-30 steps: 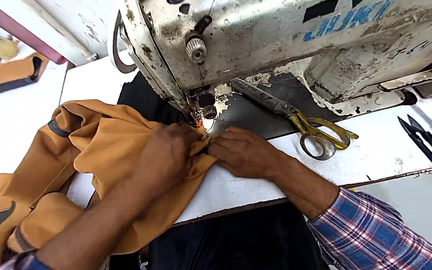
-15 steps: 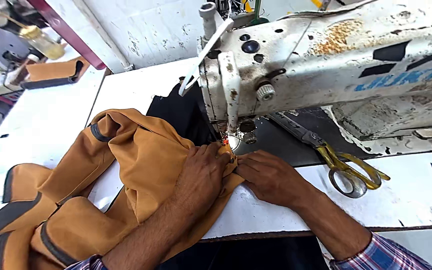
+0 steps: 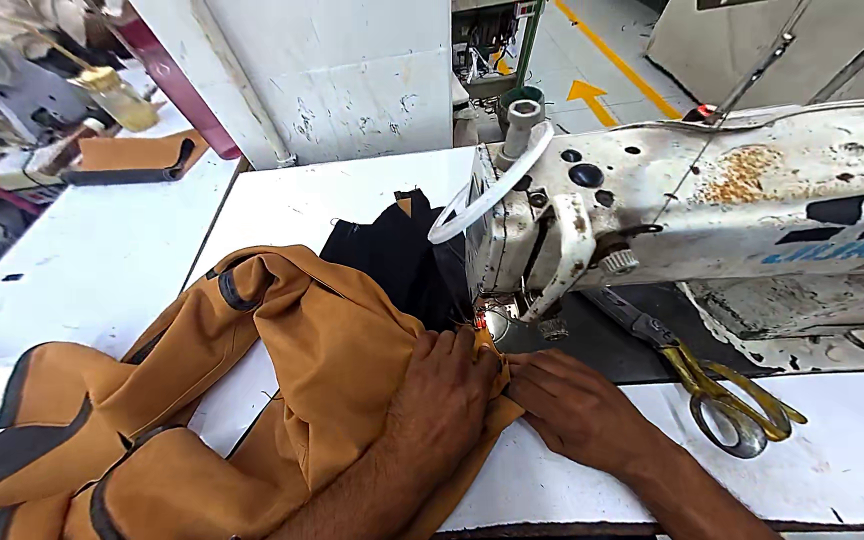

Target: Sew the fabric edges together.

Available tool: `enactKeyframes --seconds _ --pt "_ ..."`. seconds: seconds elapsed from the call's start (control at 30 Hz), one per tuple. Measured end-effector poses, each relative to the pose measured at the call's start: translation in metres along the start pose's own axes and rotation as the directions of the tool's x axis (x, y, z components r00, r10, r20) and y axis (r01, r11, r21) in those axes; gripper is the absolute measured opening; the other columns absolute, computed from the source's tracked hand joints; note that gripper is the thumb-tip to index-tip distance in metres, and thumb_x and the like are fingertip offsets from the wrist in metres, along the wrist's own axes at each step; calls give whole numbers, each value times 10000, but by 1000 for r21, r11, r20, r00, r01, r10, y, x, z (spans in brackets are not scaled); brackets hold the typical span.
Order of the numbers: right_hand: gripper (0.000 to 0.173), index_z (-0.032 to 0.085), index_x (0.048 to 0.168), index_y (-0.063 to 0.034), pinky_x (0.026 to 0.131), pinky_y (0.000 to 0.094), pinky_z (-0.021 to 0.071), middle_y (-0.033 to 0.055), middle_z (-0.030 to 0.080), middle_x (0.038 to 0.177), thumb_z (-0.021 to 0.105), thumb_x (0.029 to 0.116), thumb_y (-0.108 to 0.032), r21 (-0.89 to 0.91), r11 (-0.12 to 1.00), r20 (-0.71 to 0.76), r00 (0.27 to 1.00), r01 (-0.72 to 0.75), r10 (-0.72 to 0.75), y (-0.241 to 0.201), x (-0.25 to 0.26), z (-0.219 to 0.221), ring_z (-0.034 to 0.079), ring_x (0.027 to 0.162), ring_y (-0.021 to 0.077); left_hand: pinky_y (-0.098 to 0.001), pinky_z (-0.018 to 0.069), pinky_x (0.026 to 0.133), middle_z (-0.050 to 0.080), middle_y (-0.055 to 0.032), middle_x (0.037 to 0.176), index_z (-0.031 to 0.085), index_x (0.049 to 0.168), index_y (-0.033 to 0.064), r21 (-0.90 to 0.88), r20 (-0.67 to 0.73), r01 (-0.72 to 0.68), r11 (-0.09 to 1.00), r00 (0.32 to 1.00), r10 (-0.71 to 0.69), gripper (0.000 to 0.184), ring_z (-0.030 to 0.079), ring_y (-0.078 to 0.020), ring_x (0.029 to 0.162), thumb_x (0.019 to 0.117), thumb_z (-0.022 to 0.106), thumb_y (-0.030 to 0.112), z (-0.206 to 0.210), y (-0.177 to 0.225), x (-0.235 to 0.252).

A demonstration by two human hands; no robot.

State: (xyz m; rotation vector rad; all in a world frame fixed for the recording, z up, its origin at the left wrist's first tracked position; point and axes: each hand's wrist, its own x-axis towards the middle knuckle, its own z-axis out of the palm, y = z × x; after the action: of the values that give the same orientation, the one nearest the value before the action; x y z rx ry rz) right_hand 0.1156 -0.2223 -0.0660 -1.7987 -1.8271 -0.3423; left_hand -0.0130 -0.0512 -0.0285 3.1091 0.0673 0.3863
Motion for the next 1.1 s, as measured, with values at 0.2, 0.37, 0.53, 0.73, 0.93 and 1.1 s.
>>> enactKeyframes --seconds 0.2,0.37,0.53,0.73,0.93,1.1 --pt "243 681 1027 -125 1025 334 515 41 740 1142 455 1064 -204 -13 999 15 999 -37 38 2 -1 3 670 1167 174 -435 511 878 678 -94 1057 739 1083 172 36 -28 -43 998 999 44 237 659 -251 949 988 525 143 3 -7 6" --pt "300 671 1105 -139 1075 339 475 33 722 1216 411 1098 -289 7 997 54 995 -82 81 3 1 5 631 1247 173 -436 521 885 697 -83 1012 739 1077 181 39 -50 -109 993 993 111 248 674 -252 944 991 512 129 4 -21 14" --pt "296 663 1118 -139 1074 349 474 35 720 1227 430 1097 -321 31 995 77 993 -97 95 1 1 4 631 1248 177 -442 528 836 703 -99 1014 735 1087 180 50 -83 -147 988 985 151 253 682 -270 913 1000 499 146 4 -25 13" --pt "278 660 1096 -140 1031 322 500 32 730 1173 443 1093 -313 29 988 75 986 -149 146 -1 1 4 667 1165 166 -442 536 850 718 -102 1030 746 1119 183 14 -81 -176 984 981 176 276 697 -267 931 1011 494 149 6 -29 16" --pt "295 663 1153 -150 1060 343 472 23 717 1230 434 1087 -324 20 988 100 983 -154 151 -2 3 3 638 1223 164 -434 528 895 707 -50 986 727 1068 157 -27 -174 -315 949 936 305 231 682 -229 932 996 508 130 11 -51 19" --pt "320 655 1204 -129 1107 372 450 41 685 1313 440 1085 -334 102 989 98 991 -106 96 -1 4 0 588 1312 192 -515 477 1057 703 -70 1124 704 1156 143 -35 -167 -319 947 936 309 224 672 -246 1088 1006 539 152 -8 -51 10"
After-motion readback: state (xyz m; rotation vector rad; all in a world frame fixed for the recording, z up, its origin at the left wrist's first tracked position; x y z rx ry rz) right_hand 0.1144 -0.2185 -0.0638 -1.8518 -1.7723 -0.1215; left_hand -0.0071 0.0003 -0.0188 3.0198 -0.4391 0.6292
